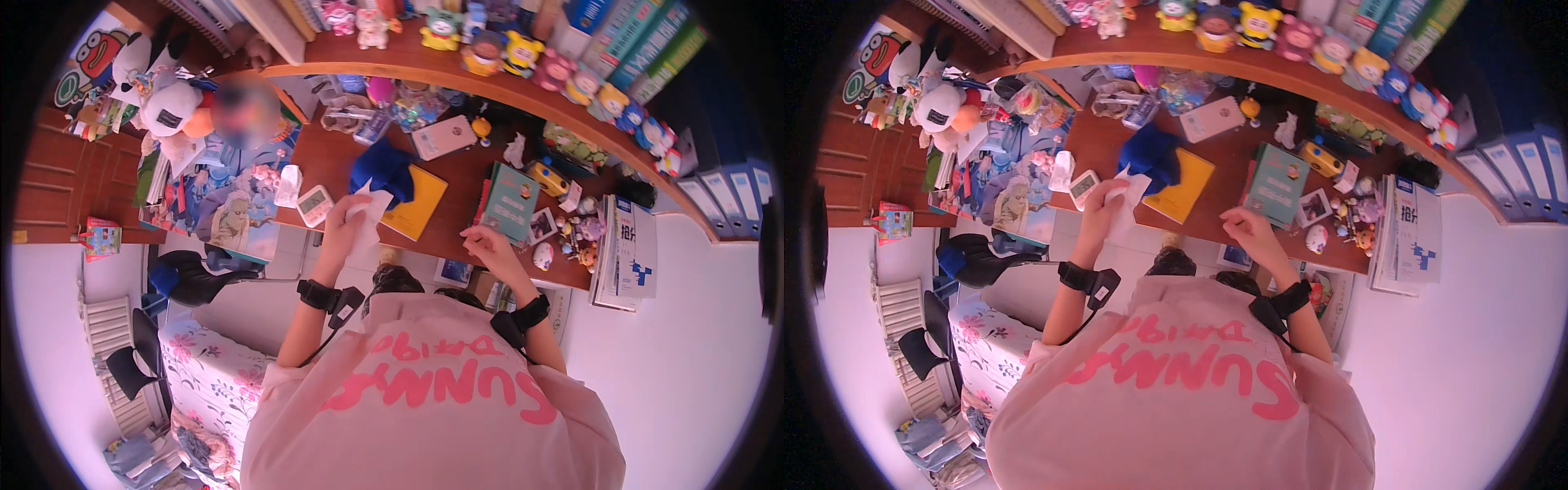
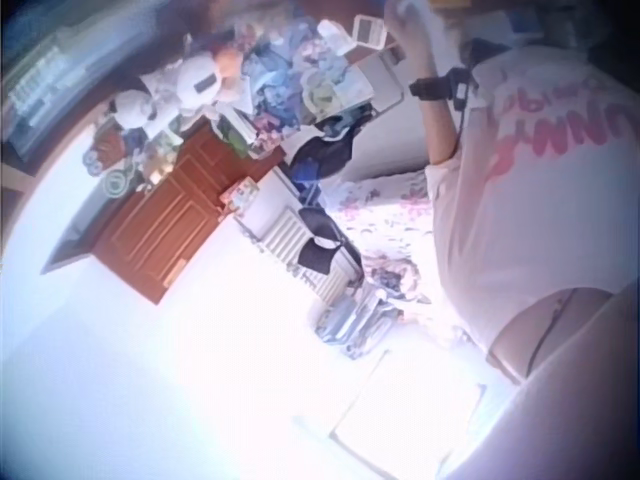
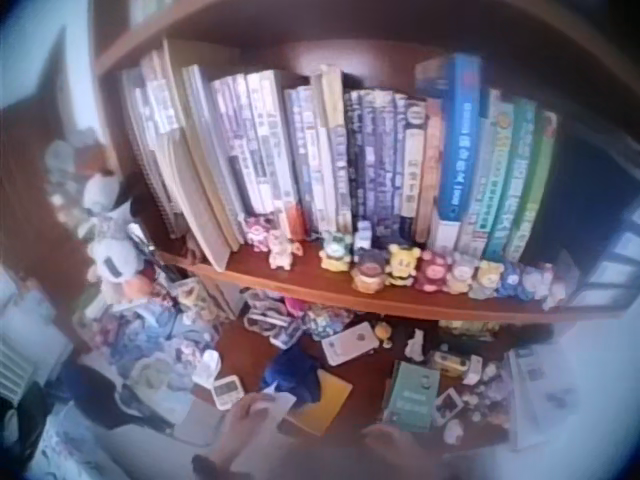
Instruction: The person picks up and repositions small items on a shelf, handles a small pink box, a yellow object, and a blue cloth, and finally picks up a yellow notebook.
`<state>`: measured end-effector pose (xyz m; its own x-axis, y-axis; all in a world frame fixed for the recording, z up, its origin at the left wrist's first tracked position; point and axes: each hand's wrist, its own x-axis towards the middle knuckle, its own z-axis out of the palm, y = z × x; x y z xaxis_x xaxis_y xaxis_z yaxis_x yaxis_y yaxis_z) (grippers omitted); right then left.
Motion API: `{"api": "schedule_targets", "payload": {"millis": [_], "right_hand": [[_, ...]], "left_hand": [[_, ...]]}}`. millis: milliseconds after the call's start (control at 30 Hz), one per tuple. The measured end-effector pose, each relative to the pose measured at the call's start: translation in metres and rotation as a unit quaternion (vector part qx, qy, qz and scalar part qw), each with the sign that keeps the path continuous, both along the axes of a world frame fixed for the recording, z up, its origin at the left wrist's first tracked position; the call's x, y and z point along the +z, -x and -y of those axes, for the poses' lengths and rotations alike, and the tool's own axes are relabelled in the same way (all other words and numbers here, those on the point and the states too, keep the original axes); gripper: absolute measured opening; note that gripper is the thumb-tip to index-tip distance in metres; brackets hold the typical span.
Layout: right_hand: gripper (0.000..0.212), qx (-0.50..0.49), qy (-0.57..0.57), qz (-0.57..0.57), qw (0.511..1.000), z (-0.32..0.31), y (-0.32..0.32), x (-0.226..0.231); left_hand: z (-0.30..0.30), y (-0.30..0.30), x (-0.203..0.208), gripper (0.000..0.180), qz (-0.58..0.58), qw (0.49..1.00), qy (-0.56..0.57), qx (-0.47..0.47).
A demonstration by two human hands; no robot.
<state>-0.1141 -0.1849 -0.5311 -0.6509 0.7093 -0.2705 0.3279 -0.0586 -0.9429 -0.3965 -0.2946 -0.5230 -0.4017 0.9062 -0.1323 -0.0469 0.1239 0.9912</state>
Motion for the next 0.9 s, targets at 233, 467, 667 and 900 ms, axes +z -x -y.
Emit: {"api": "schedule_targets", "payload": {"millis": [233, 467, 667, 900], "right_hand": [[0.016, 0.037, -0.096, -0.091, 0.990, -0.039, 0.147, -0.013], [0.031, 0.046, -0.338, -0.084, 0.936, -0.122, 0.303, -0.028], [0.046, 0.033, -0.400, 0.057, 0.914, -0.129, 0.340, -0.033], [0.030, -0.009, -0.426, 0.010, 0.905, -0.128, 0.336, -0.056]], "left_hand": [[0.002, 0.094, -0.006, 0.029, 0.085, 0.996, 0.000, 0.028], [0.019, 0.148, -0.018, 0.037, -0.007, 0.998, 0.016, 0.061], [0.038, 0.172, -0.014, 0.055, 0.066, 0.990, 0.043, 0.121], [0.021, 0.195, -0.036, 0.039, 0.017, 0.990, -0.011, 0.142]]}}
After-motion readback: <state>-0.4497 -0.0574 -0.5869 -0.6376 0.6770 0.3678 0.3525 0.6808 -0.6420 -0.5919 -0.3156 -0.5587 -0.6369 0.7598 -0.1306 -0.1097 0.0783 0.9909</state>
